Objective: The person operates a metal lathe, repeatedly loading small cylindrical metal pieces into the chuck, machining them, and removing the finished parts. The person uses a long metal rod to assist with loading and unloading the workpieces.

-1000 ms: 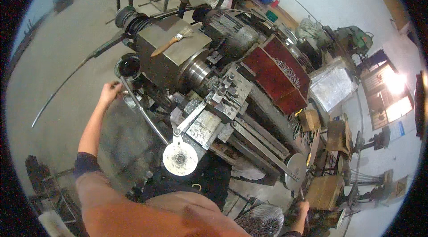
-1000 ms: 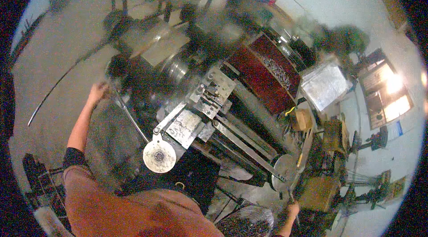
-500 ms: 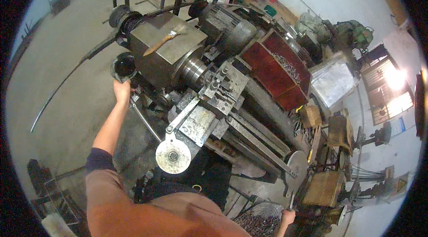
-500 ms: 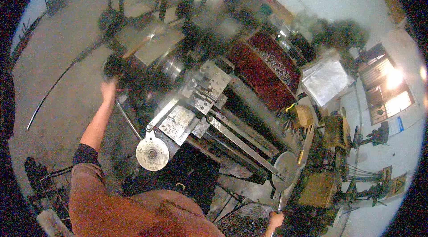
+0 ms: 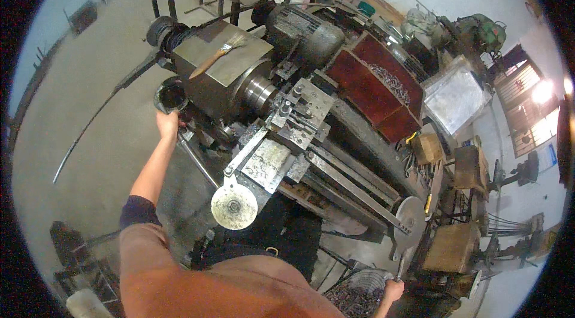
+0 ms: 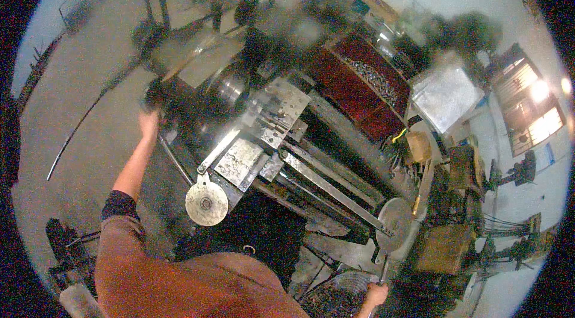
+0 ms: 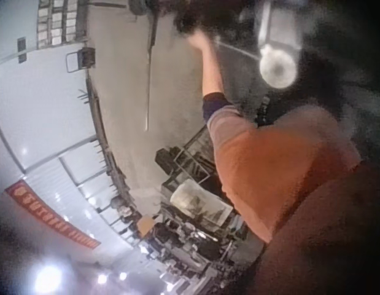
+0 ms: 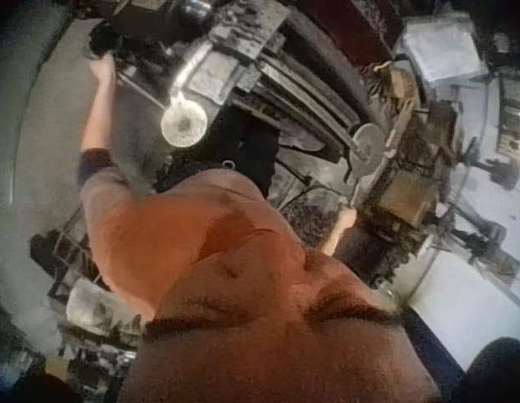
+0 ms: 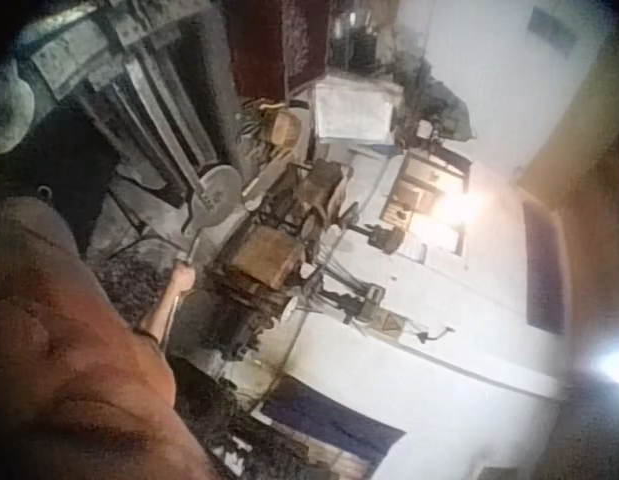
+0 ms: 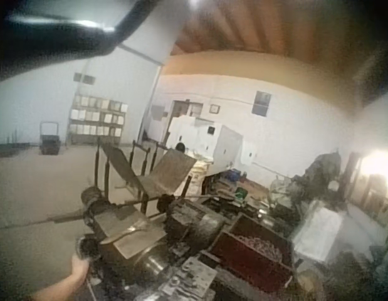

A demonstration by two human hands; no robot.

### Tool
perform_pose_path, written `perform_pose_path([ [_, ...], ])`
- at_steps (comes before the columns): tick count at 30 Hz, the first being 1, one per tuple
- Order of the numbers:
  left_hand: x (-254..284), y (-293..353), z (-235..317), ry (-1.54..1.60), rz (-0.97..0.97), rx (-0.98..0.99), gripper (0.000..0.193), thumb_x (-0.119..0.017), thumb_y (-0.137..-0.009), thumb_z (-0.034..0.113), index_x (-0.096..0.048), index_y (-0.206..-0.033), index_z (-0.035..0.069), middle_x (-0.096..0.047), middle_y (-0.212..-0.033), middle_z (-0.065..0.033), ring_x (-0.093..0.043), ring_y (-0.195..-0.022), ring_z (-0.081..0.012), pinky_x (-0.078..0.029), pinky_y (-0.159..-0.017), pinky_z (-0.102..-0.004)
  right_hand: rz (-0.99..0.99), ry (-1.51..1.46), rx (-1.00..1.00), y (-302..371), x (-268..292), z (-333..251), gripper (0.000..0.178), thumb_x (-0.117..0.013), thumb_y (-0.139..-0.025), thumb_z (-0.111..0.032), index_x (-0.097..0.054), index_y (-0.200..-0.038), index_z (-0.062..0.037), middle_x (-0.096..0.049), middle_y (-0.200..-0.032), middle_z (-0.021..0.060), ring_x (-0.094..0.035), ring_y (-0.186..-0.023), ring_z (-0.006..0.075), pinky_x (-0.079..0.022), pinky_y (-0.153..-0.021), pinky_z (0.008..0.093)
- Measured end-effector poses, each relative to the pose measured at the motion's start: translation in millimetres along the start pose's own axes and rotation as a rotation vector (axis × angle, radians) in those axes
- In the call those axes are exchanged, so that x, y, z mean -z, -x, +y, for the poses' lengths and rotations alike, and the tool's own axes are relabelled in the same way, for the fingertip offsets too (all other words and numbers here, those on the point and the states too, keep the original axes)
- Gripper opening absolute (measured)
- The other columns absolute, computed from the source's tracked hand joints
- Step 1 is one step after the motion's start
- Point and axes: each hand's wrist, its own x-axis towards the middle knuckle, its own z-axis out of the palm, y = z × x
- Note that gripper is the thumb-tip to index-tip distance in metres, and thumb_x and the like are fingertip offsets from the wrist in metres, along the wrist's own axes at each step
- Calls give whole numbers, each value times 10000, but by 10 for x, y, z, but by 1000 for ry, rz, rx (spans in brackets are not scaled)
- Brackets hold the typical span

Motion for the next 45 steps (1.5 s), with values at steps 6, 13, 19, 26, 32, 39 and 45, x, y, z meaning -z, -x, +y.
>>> perform_pose_path([
  [6, 47, -107, -135, -286, 26, 2, 258, -625, -715, 218, -604, -745, -38, -590, -634, -122, -580, -531, -243, -449, -494, -354, 236, -65, 254, -171, -388, 372, 412, -599, -654, -316, -622, -954, -35, -624, -844, 184, -590, -786, 387, -460, -682, 480],
  [13, 246, -1038, -490, -479, -200, -56, 133, -529, -684, 75, -579, -677, -47, -587, -585, -133, -586, -484, -216, -435, -425, -351, 404, 28, 464, -1405, -476, 507, 287, -555, -646, -255, -607, -794, -15, -609, -754, 173, -584, -687, 380, -465, -635, 469],
  [19, 1081, -462, -413, -195, -111, -72, 65, -518, -696, 50, -492, -655, 6, -513, -560, -63, -493, -474, -165, -395, -441, -315, 200, 6, 313, -1284, -304, 473, 306, -514, -631, -259, -587, -727, 22, -616, -789, 235, -595, -762, 409, -480, -681, 466],
  [26, 2006, 190, -789, 66, 154, 59, 258, -483, -733, 2, -429, -979, -56, -549, -712, -145, -575, -555, -230, -461, -485, -309, 70, 35, 91, -449, -246, 342, 348, -592, -677, -313, -613, -822, 2, -626, -852, 230, -606, -815, 399, -481, -732, 475],
  [32, 1688, 302, -530, 128, 266, 0, 369, -475, -731, -20, -383, -1085, -74, -564, -742, -167, -589, -583, -244, -487, -558, -321, 120, -1, 85, -183, -343, 337, 415, -457, -708, -348, -605, -813, 25, -631, -839, 219, -600, -801, 412, -477, -695, 479],
  [39, 1609, 298, -484, 141, 269, 47, 447, -471, -724, -21, -364, -1154, -82, -567, -719, -159, -583, -593, -239, -488, -576, -324, 53, -23, 58, -235, -265, 319, 413, -544, -684, -324, -603, -864, 44, -621, -867, 246, -597, -808, 417, -468, -710, 479],
  [45, 1661, 228, -527, 72, 228, 55, 398, -463, -729, -16, -380, -1114, -68, -562, -711, -155, -567, -583, -232, -482, -563, -326, 22, -29, -39, 14, 3, 32, 370, -585, -683, -305, -609, -856, 21, -628, -882, 222, -602, -816, 396, -476, -721, 469],
])
